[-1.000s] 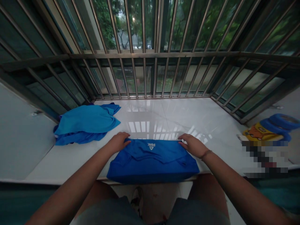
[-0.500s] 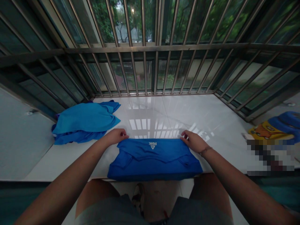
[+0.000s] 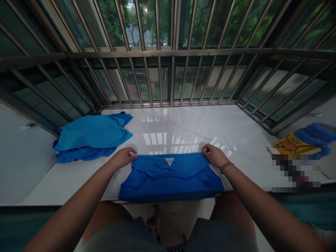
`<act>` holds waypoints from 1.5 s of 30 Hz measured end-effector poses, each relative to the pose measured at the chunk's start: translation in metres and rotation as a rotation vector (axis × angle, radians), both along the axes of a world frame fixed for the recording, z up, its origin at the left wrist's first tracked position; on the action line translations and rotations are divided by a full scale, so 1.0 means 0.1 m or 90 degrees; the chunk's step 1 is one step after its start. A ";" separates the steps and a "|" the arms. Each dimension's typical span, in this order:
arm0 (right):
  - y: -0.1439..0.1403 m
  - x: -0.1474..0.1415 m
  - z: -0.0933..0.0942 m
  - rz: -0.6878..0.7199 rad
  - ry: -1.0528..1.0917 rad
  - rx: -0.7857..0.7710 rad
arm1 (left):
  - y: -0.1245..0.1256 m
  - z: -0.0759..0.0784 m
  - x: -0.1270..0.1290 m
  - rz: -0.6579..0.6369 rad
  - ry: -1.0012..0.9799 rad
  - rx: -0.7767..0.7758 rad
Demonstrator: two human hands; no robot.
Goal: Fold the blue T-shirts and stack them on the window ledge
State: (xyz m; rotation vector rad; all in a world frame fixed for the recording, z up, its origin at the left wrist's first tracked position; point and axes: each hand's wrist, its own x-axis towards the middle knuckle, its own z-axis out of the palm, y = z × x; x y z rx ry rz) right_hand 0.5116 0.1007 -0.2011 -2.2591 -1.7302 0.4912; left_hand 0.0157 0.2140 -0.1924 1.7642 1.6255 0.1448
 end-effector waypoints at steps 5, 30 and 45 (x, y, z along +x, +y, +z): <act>0.02 -0.03 -0.07 0.015 -0.032 -0.003 | -0.05 -0.07 -0.04 0.029 -0.018 -0.014; 0.77 0.07 0.44 0.257 -0.190 -0.064 | 0.97 0.51 0.61 -0.383 0.238 0.150; -0.16 0.23 0.09 0.318 -0.206 0.145 | 0.05 0.17 0.36 -0.398 0.283 0.380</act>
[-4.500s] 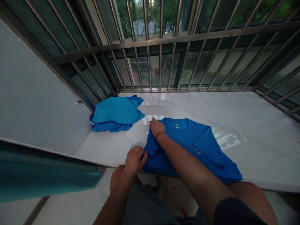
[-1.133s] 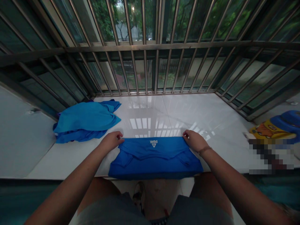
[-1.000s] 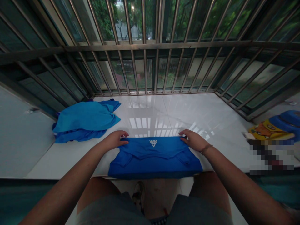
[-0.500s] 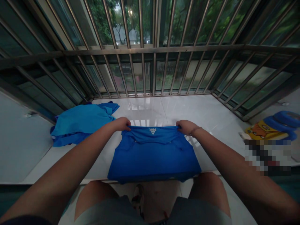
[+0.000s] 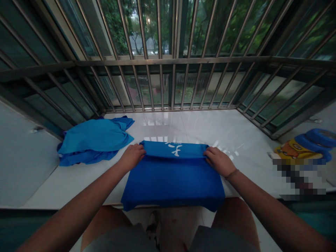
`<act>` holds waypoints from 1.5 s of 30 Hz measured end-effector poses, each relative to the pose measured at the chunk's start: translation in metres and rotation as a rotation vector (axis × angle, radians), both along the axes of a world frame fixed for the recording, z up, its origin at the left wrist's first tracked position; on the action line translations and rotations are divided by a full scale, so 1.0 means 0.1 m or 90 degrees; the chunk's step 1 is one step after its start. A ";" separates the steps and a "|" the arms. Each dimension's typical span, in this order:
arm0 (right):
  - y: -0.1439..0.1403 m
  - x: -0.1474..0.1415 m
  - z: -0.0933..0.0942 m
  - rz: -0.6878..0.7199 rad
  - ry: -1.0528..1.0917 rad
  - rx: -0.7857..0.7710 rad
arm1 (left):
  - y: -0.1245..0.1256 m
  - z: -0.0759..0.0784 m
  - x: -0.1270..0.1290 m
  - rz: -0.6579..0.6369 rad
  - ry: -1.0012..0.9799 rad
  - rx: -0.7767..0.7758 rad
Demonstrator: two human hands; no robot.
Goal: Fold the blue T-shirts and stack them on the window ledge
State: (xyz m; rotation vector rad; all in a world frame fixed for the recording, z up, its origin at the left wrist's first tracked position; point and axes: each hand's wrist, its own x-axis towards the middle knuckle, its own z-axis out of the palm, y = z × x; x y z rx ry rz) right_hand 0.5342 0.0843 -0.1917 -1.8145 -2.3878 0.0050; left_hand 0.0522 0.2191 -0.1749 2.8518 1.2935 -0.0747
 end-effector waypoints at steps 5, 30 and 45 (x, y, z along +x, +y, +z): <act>-0.45 0.05 -0.31 0.057 0.071 -0.027 | -0.43 -0.35 -0.27 0.038 -0.049 -0.034; 0.90 0.22 -0.04 -0.159 0.054 -0.188 | 1.13 -0.03 0.34 0.078 -0.012 -0.247; 0.01 0.22 0.07 -0.001 0.165 0.179 | 0.19 0.07 -0.21 -0.045 -0.260 -0.026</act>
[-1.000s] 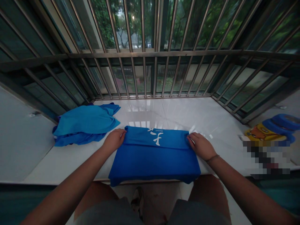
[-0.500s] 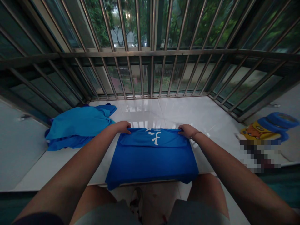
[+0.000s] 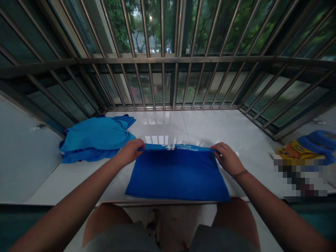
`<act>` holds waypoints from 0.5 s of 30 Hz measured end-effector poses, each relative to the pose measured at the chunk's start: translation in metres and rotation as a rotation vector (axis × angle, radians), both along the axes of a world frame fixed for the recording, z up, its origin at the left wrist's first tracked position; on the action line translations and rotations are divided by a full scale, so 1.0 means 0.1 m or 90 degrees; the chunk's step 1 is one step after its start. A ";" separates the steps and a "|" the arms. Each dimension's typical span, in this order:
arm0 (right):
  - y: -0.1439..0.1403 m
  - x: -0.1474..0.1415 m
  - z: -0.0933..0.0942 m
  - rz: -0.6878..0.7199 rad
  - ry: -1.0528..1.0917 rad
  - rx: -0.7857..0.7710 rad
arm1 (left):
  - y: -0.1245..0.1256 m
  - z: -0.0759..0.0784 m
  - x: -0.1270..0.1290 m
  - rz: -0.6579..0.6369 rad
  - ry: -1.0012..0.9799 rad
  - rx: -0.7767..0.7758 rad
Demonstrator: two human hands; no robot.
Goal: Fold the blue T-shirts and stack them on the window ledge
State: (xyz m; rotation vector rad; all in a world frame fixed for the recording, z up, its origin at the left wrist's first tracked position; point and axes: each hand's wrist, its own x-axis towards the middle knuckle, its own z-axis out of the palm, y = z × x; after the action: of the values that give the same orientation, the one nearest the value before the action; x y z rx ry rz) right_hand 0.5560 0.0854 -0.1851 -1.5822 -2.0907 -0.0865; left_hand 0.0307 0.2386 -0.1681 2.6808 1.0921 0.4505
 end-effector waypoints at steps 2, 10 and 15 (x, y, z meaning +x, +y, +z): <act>-0.34 -0.04 -0.21 0.060 -0.033 -0.016 | -0.34 -0.18 -0.12 -0.019 0.050 -0.005; -0.86 -0.16 -0.50 0.096 -0.078 -0.045 | -0.87 -0.58 -0.31 0.045 0.039 0.007; -1.03 -0.22 -0.44 0.064 -0.109 -0.050 | -1.15 -0.66 -0.31 0.053 0.021 0.068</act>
State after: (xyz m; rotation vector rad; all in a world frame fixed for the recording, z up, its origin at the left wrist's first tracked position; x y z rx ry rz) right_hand 0.5338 -0.0176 -0.2296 -1.5598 -2.3278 -0.1089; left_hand -0.0004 0.1239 -0.2343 2.7517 1.2268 0.4939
